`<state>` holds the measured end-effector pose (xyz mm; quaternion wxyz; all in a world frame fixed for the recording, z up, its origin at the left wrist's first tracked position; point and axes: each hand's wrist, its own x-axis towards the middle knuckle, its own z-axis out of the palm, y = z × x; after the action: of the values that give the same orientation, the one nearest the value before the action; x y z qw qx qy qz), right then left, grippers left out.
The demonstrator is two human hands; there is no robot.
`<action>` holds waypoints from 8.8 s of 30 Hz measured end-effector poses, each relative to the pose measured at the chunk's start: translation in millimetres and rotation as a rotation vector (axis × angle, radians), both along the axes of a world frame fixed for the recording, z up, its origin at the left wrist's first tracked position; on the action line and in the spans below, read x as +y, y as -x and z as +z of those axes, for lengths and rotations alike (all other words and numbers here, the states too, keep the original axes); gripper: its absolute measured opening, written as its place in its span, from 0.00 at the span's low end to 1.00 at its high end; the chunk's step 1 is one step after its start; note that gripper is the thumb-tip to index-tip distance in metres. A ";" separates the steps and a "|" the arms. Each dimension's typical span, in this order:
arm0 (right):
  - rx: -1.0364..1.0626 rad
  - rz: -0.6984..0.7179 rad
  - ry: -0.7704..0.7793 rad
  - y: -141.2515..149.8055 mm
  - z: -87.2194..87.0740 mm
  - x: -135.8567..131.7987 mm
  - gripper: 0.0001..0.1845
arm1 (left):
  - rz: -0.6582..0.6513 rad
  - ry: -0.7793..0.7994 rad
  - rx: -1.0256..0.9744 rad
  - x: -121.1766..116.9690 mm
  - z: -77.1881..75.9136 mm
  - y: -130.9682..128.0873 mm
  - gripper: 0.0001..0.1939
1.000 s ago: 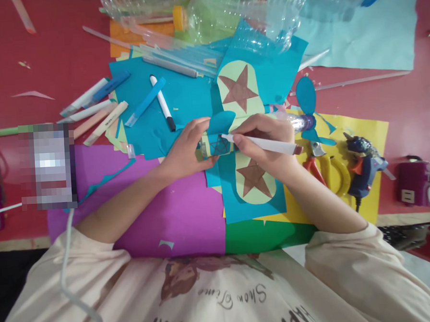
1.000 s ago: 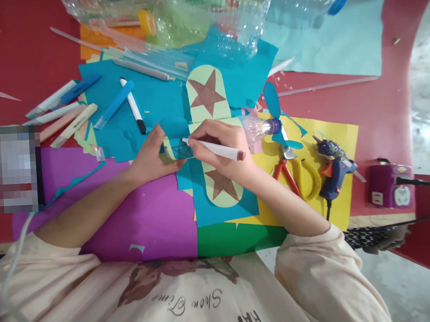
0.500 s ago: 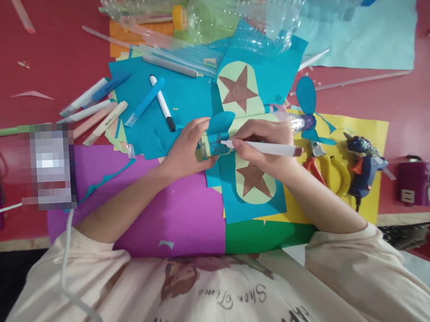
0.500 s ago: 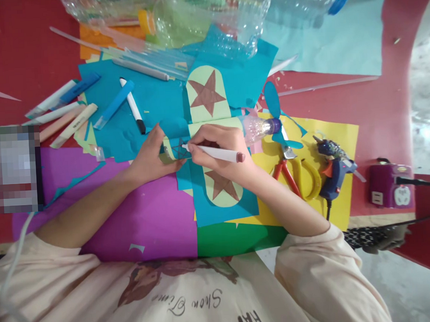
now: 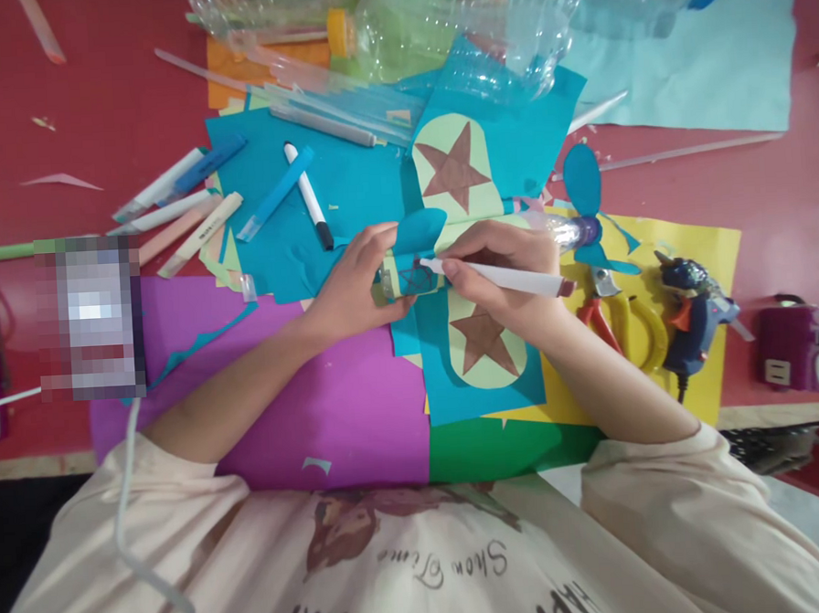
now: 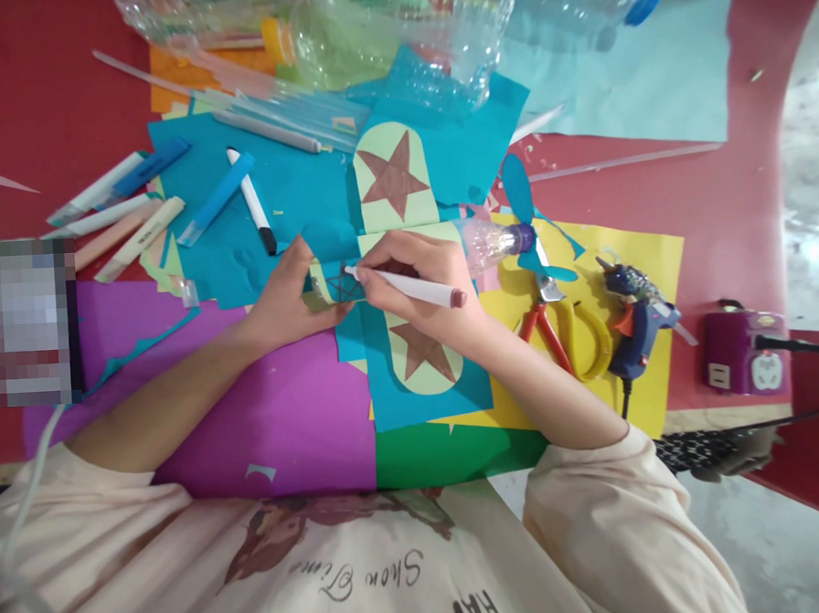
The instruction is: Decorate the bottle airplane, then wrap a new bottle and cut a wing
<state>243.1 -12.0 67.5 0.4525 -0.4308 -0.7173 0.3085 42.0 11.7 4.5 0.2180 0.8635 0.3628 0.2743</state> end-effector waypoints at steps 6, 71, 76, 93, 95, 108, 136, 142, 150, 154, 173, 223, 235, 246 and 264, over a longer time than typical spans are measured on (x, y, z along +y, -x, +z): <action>0.016 -0.002 -0.010 0.7 0.1 0.0 0.07 | 0.000 -0.069 -0.045 0.1 -1.5 0.0 0.26; -0.020 -0.037 0.024 -2.6 3.5 3.1 0.08 | 0.065 0.120 0.023 -2.1 -1.6 1.6 0.35; -0.042 -0.042 0.012 -2.1 3.1 3.1 0.10 | 0.057 0.106 0.000 -1.6 -1.7 2.6 0.35; -0.031 -0.050 0.052 -2.8 6.5 4.1 0.10 | 0.060 0.096 -0.019 -1.9 -0.7 1.8 0.36; -0.025 -0.038 0.055 -2.8 6.6 4.2 0.10 | 0.067 0.105 -0.006 -2.0 -1.2 1.9 0.35; -0.048 -0.059 0.043 -4.8 5.2 5.8 0.10 | 0.078 0.143 -0.005 -1.5 -0.4 1.9 0.34; 0.154 0.032 0.107 0.7 10.5 -4.7 0.02 | 0.073 0.220 -0.007 -1.3 6.9 -0.1 0.36; 0.037 0.089 0.071 2.8 6.4 -4.3 0.02 | 0.073 0.169 0.011 -3.5 2.4 -0.5 0.37; -0.024 0.116 0.078 1.5 8.9 -3.9 0.05 | 0.064 0.200 0.010 -2.4 5.3 -1.6 0.42; -0.032 0.119 0.089 1.4 9.2 -3.9 0.06 | 0.073 0.205 0.024 -2.2 1.6 -1.0 0.40; -0.022 0.109 0.097 1.6 8.2 -3.3 0.05 | 0.059 0.171 -0.015 -1.7 -0.5 0.2 0.39; -0.008 0.073 0.132 -0.8 5.2 -2.0 0.08 | 0.090 0.220 0.003 -2.7 2.9 -2.4 0.37; 0.183 -0.072 0.111 4.1 6.8 -6.4 0.11 | 0.111 0.264 -0.032 -2.5 12.0 -1.2 0.31; 0.059 -0.026 0.123 6.2 -0.7 -8.8 0.05 | 0.135 0.303 -0.019 -2.9 11.5 -0.2 0.32; 0.032 0.063 0.089 3.6 -1.9 -5.6 0.06 | 0.088 0.195 0.011 -0.6 5.0 2.1 0.31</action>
<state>239.5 -17.6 65.5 0.4342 -0.4229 -0.7087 0.3609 40.0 11.1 9.4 0.2869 0.8228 0.4266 0.2421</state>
